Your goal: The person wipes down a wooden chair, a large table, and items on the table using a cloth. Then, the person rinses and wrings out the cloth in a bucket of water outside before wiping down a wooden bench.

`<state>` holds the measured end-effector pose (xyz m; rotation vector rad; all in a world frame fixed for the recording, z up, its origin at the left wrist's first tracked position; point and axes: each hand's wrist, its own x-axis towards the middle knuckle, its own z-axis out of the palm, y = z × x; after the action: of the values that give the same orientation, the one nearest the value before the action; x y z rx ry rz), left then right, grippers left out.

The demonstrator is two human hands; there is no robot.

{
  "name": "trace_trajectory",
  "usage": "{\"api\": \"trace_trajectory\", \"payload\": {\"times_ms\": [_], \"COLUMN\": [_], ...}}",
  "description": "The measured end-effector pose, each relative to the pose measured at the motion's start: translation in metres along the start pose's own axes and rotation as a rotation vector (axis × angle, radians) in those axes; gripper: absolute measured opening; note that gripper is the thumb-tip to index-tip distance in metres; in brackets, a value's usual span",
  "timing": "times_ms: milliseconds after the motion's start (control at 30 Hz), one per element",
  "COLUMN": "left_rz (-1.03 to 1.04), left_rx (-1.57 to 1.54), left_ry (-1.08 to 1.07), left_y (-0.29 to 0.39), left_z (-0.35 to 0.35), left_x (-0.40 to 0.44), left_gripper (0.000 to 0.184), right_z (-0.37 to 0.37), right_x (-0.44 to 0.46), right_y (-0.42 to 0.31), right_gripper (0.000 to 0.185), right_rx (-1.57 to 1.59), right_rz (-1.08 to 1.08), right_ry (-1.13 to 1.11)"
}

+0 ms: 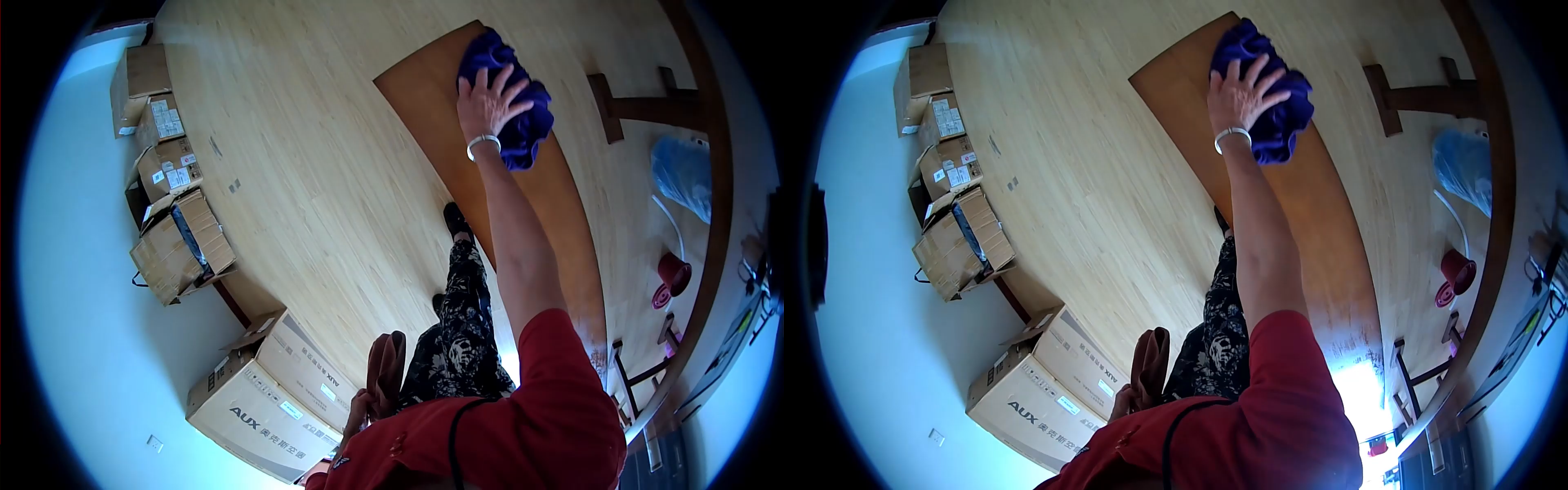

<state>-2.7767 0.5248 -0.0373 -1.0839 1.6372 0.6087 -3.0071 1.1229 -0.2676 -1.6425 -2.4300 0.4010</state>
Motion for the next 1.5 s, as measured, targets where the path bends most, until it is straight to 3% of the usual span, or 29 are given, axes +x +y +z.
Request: {"api": "trace_trajectory", "payload": {"times_ms": [167,267,333,433,500,533,567,667,833,1000,1100,1133,1167,1200,1233,1267,1300,1367,1500], "left_rz": [0.040,0.041,0.075,0.154,0.184,0.203,0.227,0.189,0.121,0.087,0.118,0.114,0.131,0.184,0.257,0.321,0.347,0.594,0.841], "left_rx": [-0.134,-0.117,-0.018,0.143,0.253,0.243,0.222,0.276,0.330,0.367,0.495,0.655,0.803,0.778,0.769,0.763,0.743,0.835,0.828], "left_ry": [-0.001,0.050,0.027,-0.023,-0.062,-0.161,-0.265,-0.300,-0.121,-0.139,-0.293,-0.214,-0.137,-0.150,-0.193,-0.231,-0.232,-0.290,-0.204], "left_y": [-0.022,0.011,0.054,0.095,0.107,0.114,0.121,0.142,0.173,0.220,0.252,0.266,0.281,0.290,0.294,0.297,0.302,0.310,0.326], "left_z": [-0.029,-0.028,-0.023,-0.035,-0.061,-0.070,-0.081,-0.118,-0.147,-0.130,-0.117,-0.096,-0.073,-0.066,-0.069,-0.072,-0.072,-0.064,-0.075], "left_x": [0.014,0.006,-0.008,-0.007,0.000,0.008,0.015,0.042,0.051,0.036,0.032,0.016,0.010,0.015,0.022,0.024,0.015,-0.016,-0.024], "left_gripper": [0.023,0.022,0.021,0.020,0.020,0.020,0.021,0.025,0.027,0.021,0.018,0.018,0.019,0.019,0.019,0.019,0.019,0.017,0.012], "right_z": [0.014,0.001,-0.005,-0.032,-0.047,-0.051,-0.057,-0.082,-0.115,-0.141,-0.135,-0.128,-0.117,-0.100,-0.033,-0.074,-0.078,-0.089,-0.094], "right_x": [0.014,-0.035,-0.071,-0.112,-0.148,-0.163,-0.182,-0.241,-0.353,-0.465,-0.529,-0.540,-0.546,-0.555,-0.623,-0.554,-0.519,-0.471,-0.378], "right_y": [-0.053,-0.058,-0.051,-0.018,0.022,0.041,0.060,0.128,0.246,0.317,0.348,0.360,0.370,0.387,0.440,0.401,0.369,0.325,0.234], "right_gripper": [0.039,0.038,0.041,0.046,0.048,0.051,0.051,0.060,0.066,0.070,0.067,0.064,0.074,0.067,0.052,0.038,0.036,0.039,0.042], "right_rx": [0.079,0.111,0.290,0.174,0.111,0.076,0.062,-0.081,-0.223,-0.229,-0.154,-0.065,0.111,0.115,-0.389,0.289,0.253,0.036,0.282], "right_rz": [-0.285,-0.433,-0.478,-0.568,-0.508,-0.526,-0.480,-0.405,-0.015,0.631,0.907,1.083,1.217,1.349,1.036,1.568,1.484,1.511,1.251], "right_ry": [0.088,-0.076,-0.156,-0.262,-0.267,-0.271,-0.269,-0.335,-0.379,-0.353,-0.126,-0.017,0.172,0.132,0.020,0.275,0.522,0.173,-0.105]}}
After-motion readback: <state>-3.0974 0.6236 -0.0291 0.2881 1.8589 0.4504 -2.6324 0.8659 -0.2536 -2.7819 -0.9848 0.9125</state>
